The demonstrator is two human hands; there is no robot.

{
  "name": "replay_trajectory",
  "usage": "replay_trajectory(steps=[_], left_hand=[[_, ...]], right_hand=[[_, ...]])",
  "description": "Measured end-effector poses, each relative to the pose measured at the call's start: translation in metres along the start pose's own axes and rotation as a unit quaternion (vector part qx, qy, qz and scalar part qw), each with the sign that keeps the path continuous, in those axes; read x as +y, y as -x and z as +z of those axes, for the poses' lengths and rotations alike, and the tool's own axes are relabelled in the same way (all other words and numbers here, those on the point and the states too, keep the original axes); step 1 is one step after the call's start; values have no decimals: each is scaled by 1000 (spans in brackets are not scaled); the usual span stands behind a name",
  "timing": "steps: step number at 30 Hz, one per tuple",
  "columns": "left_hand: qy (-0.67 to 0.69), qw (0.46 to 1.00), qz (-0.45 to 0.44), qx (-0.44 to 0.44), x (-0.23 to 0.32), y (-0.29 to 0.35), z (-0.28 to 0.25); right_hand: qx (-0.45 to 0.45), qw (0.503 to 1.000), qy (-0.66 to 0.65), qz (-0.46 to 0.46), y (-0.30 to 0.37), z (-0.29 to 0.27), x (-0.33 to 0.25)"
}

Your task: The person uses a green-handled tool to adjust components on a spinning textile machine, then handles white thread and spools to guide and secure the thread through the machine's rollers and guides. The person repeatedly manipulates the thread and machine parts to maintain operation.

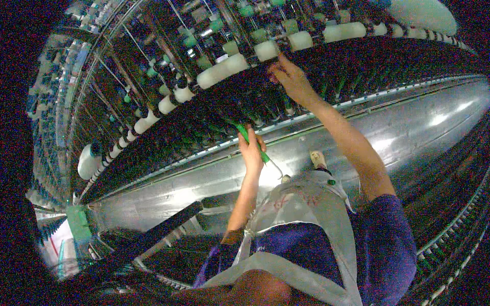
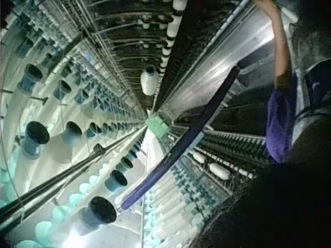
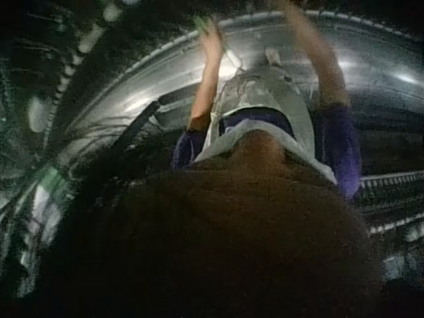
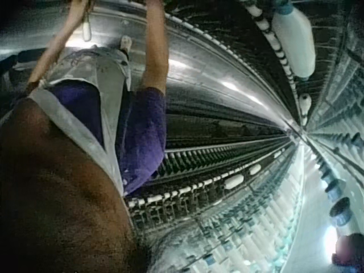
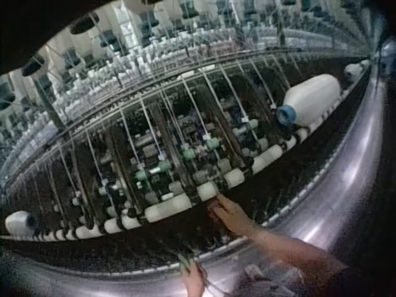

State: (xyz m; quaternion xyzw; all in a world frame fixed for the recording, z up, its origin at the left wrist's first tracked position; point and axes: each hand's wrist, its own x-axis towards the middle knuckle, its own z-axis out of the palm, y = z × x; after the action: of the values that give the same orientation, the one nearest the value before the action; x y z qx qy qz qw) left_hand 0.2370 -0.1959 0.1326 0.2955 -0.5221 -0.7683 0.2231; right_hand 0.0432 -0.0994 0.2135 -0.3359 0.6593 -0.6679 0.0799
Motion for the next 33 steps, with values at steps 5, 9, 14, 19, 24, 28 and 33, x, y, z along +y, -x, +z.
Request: replay_trajectory(steps=[5, 9, 14, 19, 24, 28, 33], left_hand=[[-7, 1000, 5, -16, 0, 6, -10], [32, 999, -12, -24, -2, 11, -9], [-3, 999, 15, -47, -3, 17, -24], [22, 999, -36, 31, -7, 19, -46], [13, 999, -27, 24, -15, 25, -50], [7, 999, -29, 31, -16, 27, -49], [14, 1000, -24, 3, -18, 24, -44]], right_hand=[[7, 835, 429, -344, -27, -55, -75], [-21, 570, 700, -430, -107, -51, -92], [-89, 400, 841, -352, -124, -50, -84], [-68, 359, 858, -362, -118, -49, -86], [-74, 318, 879, -348, -113, -49, -84], [-32, 557, 755, -346, -112, -52, -75], [-111, 969, 188, 120, -141, -24, -55]])
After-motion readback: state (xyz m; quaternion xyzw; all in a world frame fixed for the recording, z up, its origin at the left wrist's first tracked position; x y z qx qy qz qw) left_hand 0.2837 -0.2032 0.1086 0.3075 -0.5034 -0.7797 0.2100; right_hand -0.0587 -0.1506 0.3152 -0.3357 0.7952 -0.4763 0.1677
